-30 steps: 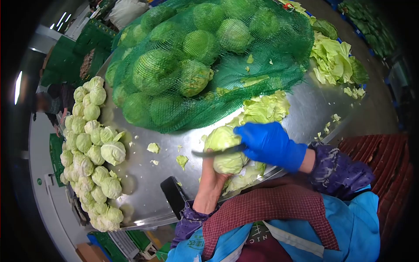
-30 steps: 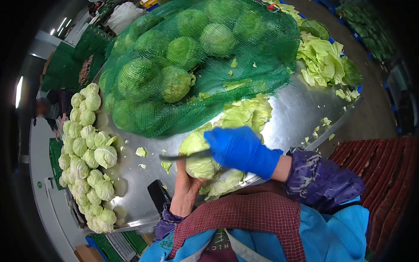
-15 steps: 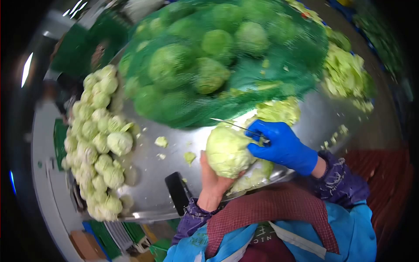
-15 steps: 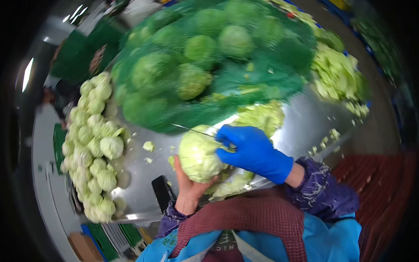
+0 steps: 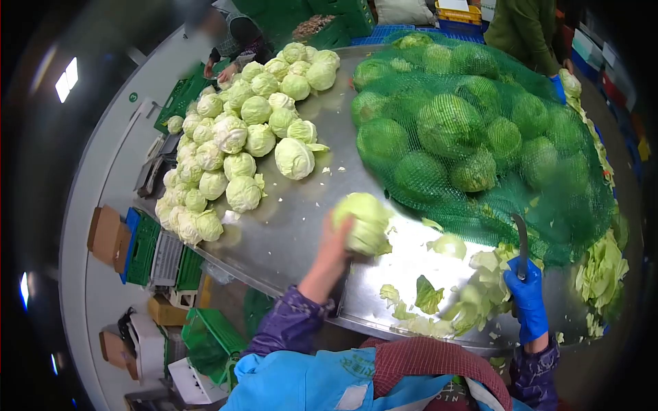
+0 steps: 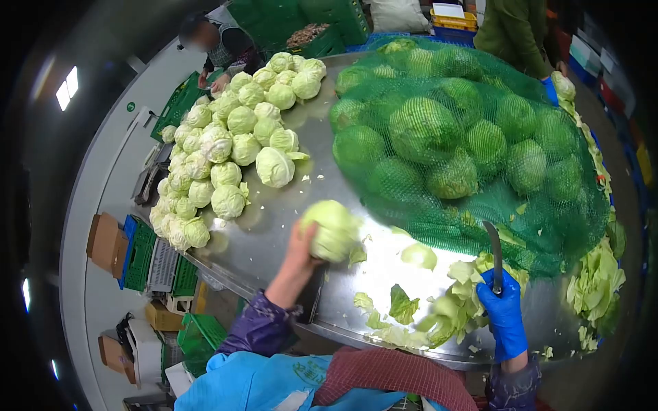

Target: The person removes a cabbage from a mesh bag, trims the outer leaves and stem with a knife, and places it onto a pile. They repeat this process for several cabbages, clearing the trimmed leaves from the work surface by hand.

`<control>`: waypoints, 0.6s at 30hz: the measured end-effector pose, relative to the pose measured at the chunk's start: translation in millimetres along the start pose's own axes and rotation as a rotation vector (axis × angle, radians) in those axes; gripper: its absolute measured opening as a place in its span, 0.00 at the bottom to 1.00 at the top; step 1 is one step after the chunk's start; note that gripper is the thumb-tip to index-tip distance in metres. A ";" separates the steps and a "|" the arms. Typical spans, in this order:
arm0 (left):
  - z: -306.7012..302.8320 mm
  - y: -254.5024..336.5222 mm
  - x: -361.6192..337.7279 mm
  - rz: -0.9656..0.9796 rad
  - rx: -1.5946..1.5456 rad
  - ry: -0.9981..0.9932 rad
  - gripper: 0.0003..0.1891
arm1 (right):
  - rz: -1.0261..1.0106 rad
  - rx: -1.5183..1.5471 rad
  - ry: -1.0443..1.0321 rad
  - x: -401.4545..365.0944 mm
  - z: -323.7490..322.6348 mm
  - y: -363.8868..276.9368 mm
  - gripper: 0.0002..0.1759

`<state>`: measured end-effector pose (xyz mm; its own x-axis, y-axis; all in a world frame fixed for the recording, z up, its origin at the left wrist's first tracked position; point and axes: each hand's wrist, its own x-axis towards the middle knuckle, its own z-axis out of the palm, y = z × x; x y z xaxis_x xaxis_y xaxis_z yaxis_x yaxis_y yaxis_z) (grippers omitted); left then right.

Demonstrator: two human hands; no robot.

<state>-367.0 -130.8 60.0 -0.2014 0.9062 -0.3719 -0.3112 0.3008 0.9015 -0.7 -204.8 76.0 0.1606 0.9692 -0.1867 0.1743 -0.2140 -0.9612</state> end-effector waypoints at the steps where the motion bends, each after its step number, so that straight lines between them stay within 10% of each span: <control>1: -24.4 5.9 22.5 -0.023 -0.082 -0.015 0.30 | 0.021 0.031 0.010 0.1 -4.8 10.6 0.06; 8: -152.3 39.2 100.7 -0.097 -0.656 0.494 0.31 | 0.164 0.106 0.020 -17.2 -27.8 24.7 0.20; 10: -193.4 10.7 140.6 0.238 -0.816 0.341 0.33 | 0.129 0.085 -0.025 -20.7 -17.1 8.3 0.24; 13: -119.0 38.9 123.0 -0.160 -0.805 0.277 0.29 | -0.036 -0.205 -0.292 -24.9 -1.9 5.4 0.36; 15: -33.1 46.5 95.9 0.268 -0.288 0.155 0.26 | -0.206 -0.493 -0.383 -28.7 18.2 18.4 0.39; 18: 75.0 45.9 56.5 0.407 0.000 -0.244 0.21 | -0.399 -0.905 -0.423 -41.0 40.0 54.5 0.43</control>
<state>-323.1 -43.6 97.0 -0.0828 0.9938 0.0745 -0.2519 -0.0932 0.9633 -36.7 -251.3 23.0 -0.3860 0.9153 -0.1150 0.8219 0.2846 -0.4934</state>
